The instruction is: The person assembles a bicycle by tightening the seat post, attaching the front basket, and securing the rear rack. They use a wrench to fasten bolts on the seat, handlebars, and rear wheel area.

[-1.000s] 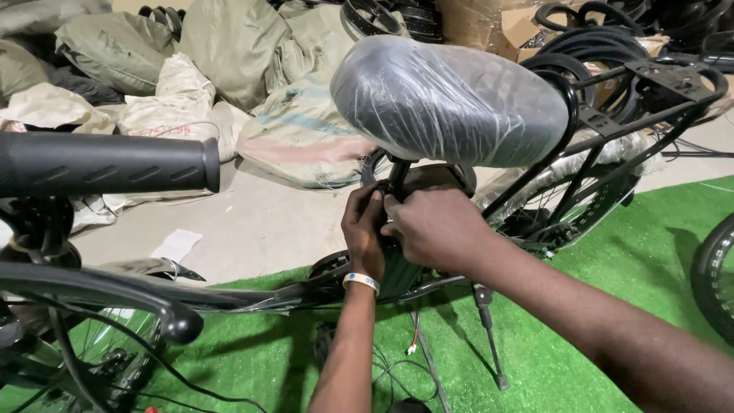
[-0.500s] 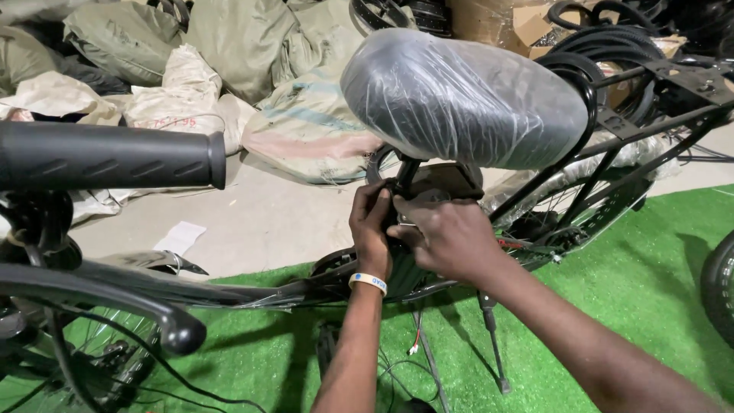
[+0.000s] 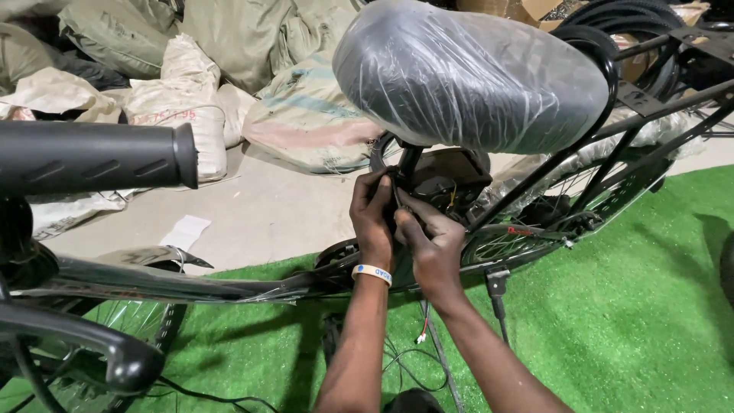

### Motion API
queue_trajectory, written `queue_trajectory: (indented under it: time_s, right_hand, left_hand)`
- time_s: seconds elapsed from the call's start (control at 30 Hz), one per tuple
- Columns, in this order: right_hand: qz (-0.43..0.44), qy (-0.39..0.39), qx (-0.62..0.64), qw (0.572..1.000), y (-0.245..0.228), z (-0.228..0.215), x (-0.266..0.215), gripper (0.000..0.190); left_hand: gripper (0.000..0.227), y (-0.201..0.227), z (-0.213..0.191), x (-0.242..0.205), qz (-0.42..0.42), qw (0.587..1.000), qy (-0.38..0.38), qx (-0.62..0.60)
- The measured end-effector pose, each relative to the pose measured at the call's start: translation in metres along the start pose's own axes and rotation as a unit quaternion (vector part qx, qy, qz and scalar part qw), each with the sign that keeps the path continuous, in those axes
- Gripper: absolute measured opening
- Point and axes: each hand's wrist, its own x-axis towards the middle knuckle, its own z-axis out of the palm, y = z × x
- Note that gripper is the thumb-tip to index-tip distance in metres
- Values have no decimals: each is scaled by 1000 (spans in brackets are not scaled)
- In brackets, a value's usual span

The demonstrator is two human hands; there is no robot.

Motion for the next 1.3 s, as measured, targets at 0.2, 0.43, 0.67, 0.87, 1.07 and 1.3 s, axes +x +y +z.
queue_trajectory:
  time_s: [0.2, 0.43, 0.67, 0.87, 1.07, 1.3]
  right_hand:
    - [47, 99, 118, 987, 33, 18, -12, 24]
    - [-2, -3, -7, 1000, -14, -4, -9, 31]
    - [-86, -83, -378, 918, -50, -19, -1, 38]
    - [-157, -183, -541, 806, -76, -27, 15, 31]
    - [-229, -286, -653, 663, -88, -25, 37, 22]
    - [-340, -385, -712, 478, -48, -6, 41, 16]
  left_hand:
    - [14, 1, -4, 3, 14, 1000, -9, -14]
    - [20, 16, -11, -3, 23, 994, -91, 54]
    - [26, 18, -12, -10, 21, 994, -106, 29]
    - [27, 14, -11, -9, 16, 995, -98, 7]
    - [29, 22, -9, -12, 13, 996, -87, 30]
    - [26, 17, -2, -14, 9, 998, -50, 26]
